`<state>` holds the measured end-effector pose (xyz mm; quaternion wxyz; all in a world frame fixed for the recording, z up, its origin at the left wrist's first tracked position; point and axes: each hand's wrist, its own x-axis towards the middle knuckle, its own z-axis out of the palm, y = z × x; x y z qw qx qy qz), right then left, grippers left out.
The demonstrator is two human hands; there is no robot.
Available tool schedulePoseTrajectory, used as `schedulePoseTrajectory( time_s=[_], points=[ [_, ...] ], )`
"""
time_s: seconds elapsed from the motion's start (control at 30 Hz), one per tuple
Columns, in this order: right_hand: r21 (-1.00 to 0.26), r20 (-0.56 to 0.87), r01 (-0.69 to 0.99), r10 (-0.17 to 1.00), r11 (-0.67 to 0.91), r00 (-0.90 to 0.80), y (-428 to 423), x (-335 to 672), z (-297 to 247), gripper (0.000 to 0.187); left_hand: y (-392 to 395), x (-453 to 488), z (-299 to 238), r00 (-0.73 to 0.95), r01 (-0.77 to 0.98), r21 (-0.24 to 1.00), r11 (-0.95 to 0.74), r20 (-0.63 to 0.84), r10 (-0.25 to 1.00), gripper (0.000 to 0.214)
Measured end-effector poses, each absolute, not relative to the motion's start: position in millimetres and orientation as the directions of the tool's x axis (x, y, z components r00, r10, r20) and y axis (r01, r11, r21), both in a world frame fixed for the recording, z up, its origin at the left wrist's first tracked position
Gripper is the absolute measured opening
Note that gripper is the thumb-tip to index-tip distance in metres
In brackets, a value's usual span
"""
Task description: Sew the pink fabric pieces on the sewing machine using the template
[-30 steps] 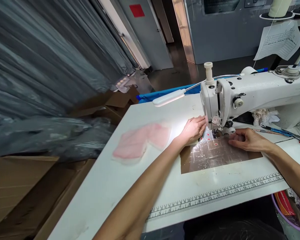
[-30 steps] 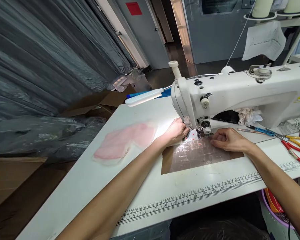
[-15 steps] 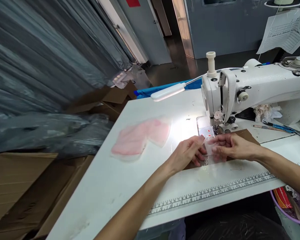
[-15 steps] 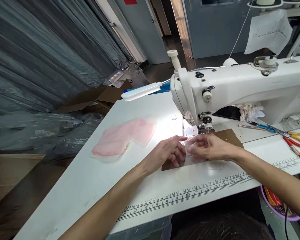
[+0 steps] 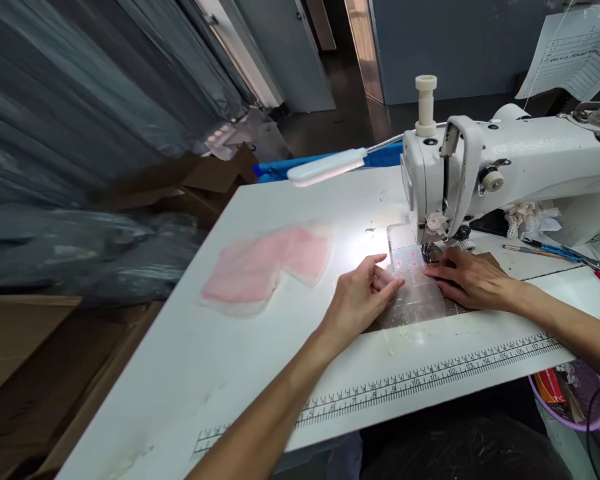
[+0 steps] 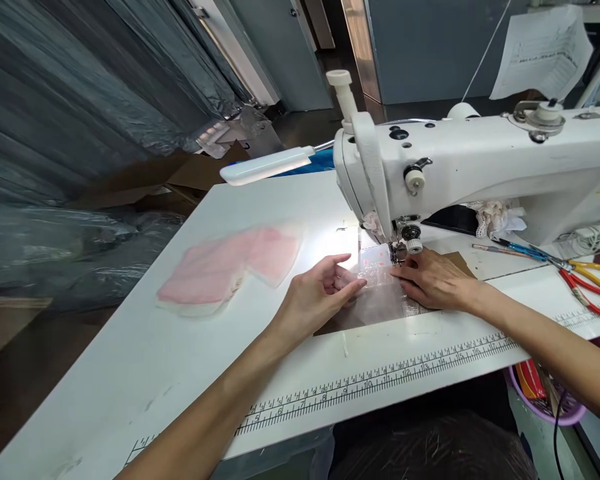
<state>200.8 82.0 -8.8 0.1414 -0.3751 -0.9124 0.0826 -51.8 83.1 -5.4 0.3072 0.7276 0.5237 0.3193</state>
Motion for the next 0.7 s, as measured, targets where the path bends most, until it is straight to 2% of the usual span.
schedulePoseTrajectory(
  time_s=[0.07,0.13,0.17,0.23,0.3,0.37,0.53,0.7],
  points=[
    [-0.283,0.207,0.658,0.715,0.697,-0.668,85.1,200.8,-12.2,0.038,85.1,-53.5,-3.4,0.218,0.648,0.666,-0.370,0.303,0.928,0.040],
    [-0.315,0.227,0.653,0.722,0.689,-0.653,85.9,202.2,-14.7,0.038,84.7,-54.5,0.8,0.331,0.661,0.539,-0.521,0.414,0.848,0.029],
    [-0.342,0.237,0.646,0.728,0.683,-0.644,85.8,203.5,-15.5,0.039,83.7,-54.7,3.0,0.449,0.611,0.509,-0.607,0.408,0.795,0.025],
    [-0.422,0.251,0.619,0.741,0.662,-0.622,85.4,207.3,-16.3,0.038,80.9,-54.1,6.0,0.699,0.434,0.528,-0.730,0.314,0.643,0.020],
    [-0.497,0.257,0.582,0.750,0.644,-0.610,85.3,211.6,-16.2,0.036,78.1,-52.7,6.0,0.828,0.296,0.568,-0.768,0.248,0.503,0.016],
    [-0.515,0.278,0.553,0.738,0.655,-0.615,85.4,214.8,-16.0,0.034,76.1,-51.5,3.4,0.851,0.250,0.550,-0.797,0.267,0.452,0.014],
    [-0.411,0.328,0.551,0.682,0.726,-0.654,85.5,215.3,-18.4,0.034,75.1,-50.5,-4.0,0.838,0.211,0.417,-0.884,0.388,0.384,0.016],
    [-0.356,0.356,0.560,0.663,0.748,-0.659,85.8,215.3,-22.2,0.036,74.8,-50.1,-0.2,0.796,0.148,0.413,-0.898,0.490,0.357,0.015]
  ],
)
